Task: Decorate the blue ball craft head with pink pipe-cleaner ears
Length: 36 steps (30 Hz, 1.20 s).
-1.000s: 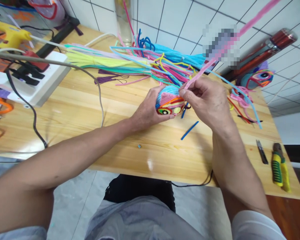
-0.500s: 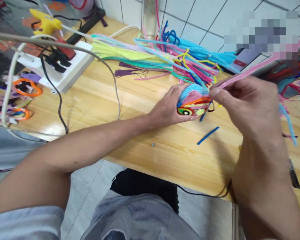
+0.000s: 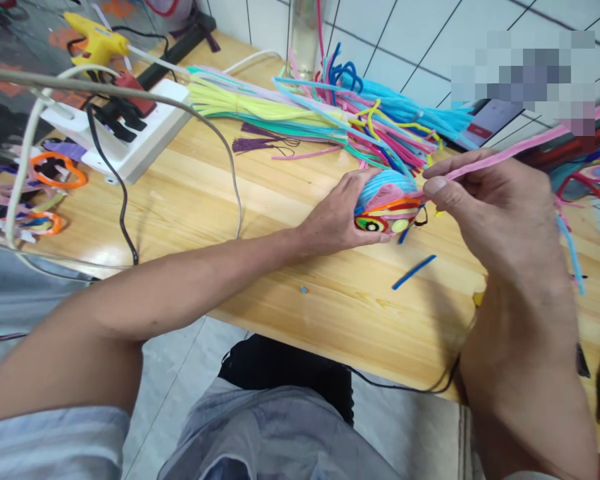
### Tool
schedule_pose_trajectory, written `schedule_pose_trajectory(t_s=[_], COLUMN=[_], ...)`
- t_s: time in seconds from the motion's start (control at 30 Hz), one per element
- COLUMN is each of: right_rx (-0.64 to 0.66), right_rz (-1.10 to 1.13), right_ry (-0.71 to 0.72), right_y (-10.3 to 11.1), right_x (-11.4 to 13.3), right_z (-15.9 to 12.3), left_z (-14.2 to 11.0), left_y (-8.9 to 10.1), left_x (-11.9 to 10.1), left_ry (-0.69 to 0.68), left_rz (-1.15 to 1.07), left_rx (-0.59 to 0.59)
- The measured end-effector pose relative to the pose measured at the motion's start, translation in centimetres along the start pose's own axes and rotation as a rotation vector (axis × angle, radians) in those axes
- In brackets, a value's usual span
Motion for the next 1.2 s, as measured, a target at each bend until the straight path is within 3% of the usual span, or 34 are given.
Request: schedule_pose_trajectory(t_s=[0.37, 0.7, 1.2], right_rx=[0.031, -0.003, -0.061], right_rz=[0.139, 0.19, 0.2], right_ry=[-0.092, -0.057, 0.039], right_y=[0.6, 1.2, 1.0], right_x=[0.4, 0.3, 1.1], right_z=[0.1, -0.1, -0.2], left_z=[-0.5, -0.7, -0.7], left_y=[0.3, 0.5, 0.4], left_x=[0.2, -0.3, -0.1], left_ry=[-0.093, 0.003, -0.005], left_rz=[-0.07, -0.1, -0.091], left_rx=[-0.072, -0.064, -0.068])
Point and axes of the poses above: each hand's wrist, its own z-axis towards the middle knuckle, its own y-axis out of the back of the hand, x = y × z, the point moved 4 cm from there along z, towards the middle knuckle, and after that the axes turned 13 degrees about x, right-handed, at the moved point
